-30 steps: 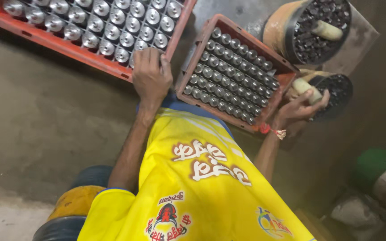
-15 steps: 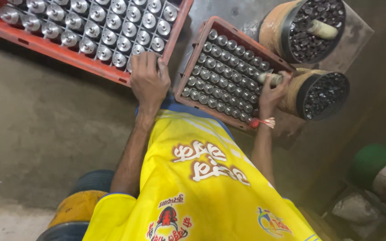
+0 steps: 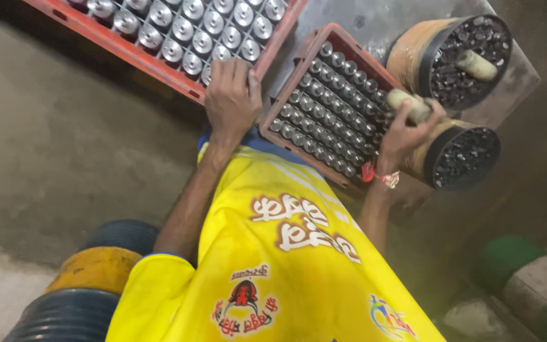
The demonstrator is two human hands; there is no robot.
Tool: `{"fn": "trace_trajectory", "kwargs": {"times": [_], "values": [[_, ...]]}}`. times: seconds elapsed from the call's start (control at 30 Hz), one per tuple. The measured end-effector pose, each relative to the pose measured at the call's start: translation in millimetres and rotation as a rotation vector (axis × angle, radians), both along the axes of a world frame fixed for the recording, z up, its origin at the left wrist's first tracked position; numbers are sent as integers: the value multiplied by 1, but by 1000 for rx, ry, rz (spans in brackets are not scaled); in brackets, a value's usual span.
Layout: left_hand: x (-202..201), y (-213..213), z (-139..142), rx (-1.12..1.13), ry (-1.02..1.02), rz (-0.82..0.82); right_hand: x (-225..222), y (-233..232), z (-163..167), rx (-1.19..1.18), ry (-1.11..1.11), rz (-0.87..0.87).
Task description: The person picks up small metal caps from a red crate and places them into a second red crate, arranging them in rows. The person uses both hands to handle the caps and occasionally uses a cylindrical tool to adjust the arrangement.
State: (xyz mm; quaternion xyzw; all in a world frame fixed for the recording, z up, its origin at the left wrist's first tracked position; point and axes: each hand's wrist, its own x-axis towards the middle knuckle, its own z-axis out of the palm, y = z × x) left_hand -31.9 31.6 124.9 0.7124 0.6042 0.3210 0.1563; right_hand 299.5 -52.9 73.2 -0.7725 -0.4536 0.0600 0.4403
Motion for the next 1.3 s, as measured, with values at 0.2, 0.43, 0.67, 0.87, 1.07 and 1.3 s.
{"fn": "trace_trajectory", "kwargs": {"times": [0.2, 0.43, 0.67, 0.87, 1.07, 1.3], "values": [[-3, 1, 3, 27, -47, -9, -13, 5, 7, -389, -184, 92], [-3, 2, 2, -7, -25, -11, -29, 27, 0, 24, -397, 163], [-5, 2, 3, 28, -40, -6, -41, 45, -8, -65, -60, 163], [-5, 2, 1, 26, -60, -19, -48, 61, -4, -295, -37, 256], [-5, 1, 0, -1, -64, -6, -58, 71, -8, -19, -38, 247], [-8, 2, -2, 5, -55, -46, -66, 79, -20, -29, 220, 234]]}}
